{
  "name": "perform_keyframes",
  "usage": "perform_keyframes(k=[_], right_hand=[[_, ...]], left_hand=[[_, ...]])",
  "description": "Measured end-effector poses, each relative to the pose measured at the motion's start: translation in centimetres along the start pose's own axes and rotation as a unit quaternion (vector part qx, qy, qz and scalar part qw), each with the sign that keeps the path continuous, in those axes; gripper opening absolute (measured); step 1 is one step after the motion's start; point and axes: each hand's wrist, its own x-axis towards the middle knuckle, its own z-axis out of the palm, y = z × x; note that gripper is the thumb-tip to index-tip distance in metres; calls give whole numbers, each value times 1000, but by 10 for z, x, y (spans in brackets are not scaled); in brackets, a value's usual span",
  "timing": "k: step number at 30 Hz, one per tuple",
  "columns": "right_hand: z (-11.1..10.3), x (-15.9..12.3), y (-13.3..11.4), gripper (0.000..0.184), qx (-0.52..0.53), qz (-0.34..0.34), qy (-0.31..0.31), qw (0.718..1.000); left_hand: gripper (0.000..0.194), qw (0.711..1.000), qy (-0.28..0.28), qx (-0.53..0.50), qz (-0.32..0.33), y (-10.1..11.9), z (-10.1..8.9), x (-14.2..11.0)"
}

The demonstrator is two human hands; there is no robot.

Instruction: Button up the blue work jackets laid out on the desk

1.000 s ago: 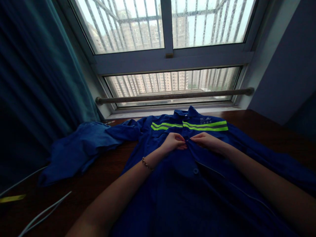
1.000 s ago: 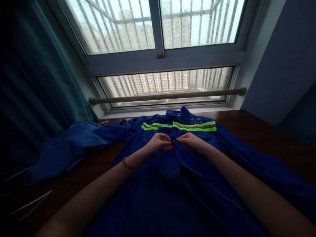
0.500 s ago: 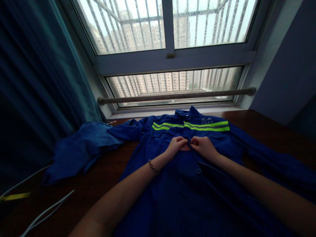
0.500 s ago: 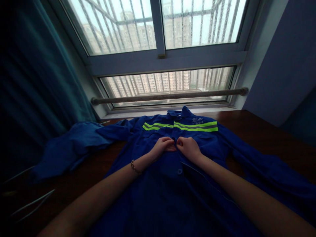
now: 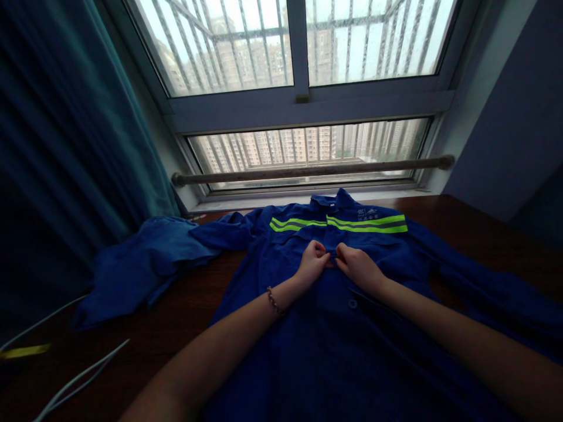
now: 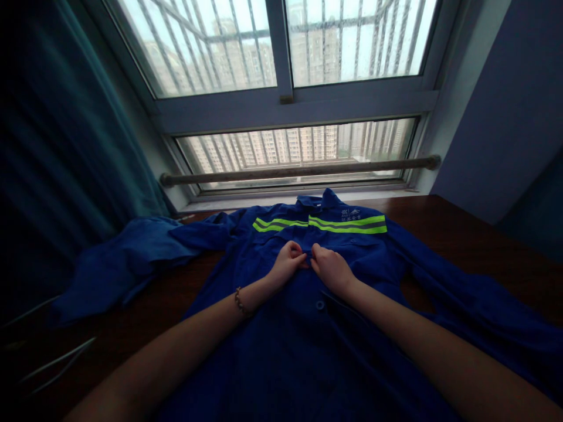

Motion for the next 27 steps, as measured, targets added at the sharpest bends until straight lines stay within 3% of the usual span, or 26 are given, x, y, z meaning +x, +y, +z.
perform_keyframes(k=[6,13,27], right_hand=[[-1,-1,-3,14,-82,-26,-38,996],[4,-1,6,20,-74,-58,-42,995],[6,-1,10,23,-50,-47,-27,997]], left_hand=[[29,998,-6,-52,-15,4,1,-2],[34,999,-29,-17,-34,10,1,-6],[27,996,-81,-24,10,2,-3,-1]])
